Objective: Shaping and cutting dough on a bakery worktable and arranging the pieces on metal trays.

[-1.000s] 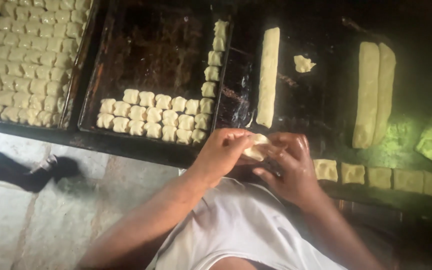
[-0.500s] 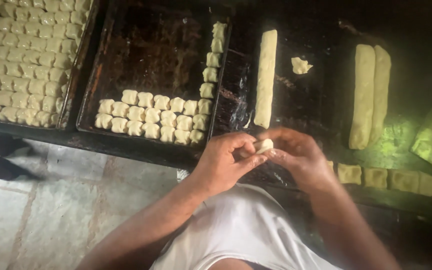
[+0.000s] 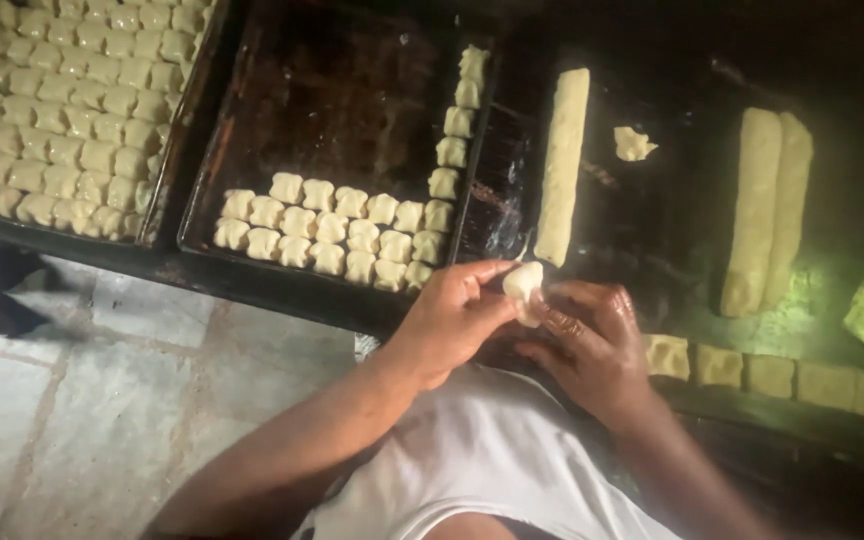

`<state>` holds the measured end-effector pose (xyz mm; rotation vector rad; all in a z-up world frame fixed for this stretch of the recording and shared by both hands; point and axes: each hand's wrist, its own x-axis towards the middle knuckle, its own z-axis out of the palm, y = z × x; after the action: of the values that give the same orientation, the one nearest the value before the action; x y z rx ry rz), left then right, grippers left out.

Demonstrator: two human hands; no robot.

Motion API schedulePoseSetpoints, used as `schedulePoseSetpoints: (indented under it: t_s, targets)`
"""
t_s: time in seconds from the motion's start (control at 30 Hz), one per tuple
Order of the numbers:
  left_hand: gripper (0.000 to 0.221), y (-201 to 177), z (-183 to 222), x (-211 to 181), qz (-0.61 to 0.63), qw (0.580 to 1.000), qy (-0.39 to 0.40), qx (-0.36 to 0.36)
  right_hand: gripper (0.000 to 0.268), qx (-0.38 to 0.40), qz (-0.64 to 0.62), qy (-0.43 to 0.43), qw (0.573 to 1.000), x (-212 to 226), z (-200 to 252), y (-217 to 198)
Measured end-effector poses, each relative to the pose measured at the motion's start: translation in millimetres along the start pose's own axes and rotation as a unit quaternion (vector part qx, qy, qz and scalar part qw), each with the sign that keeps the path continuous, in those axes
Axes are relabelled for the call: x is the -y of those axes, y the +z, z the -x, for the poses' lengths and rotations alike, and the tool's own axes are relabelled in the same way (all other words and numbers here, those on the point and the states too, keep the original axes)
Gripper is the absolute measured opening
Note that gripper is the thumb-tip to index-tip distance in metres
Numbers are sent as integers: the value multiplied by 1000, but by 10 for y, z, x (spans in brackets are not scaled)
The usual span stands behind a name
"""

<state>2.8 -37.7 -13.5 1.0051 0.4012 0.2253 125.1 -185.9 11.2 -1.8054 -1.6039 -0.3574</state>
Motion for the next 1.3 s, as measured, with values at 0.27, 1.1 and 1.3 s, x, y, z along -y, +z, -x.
schedulePoseSetpoints:
  t_s: [0.27, 1.1, 1.3]
  targets:
    - [33, -249, 16, -66, 2, 999, 30, -42, 21, 61, -25, -45, 997, -39, -331, 65]
    - [28, -2522, 845, -885, -499, 701, 345, -374, 21, 290, -14, 19, 957, 512, -2050, 2985]
    - [20, -2762, 469, -906, -609, 656, 349, -279, 35, 337, 24, 168, 926, 750, -2266, 2256]
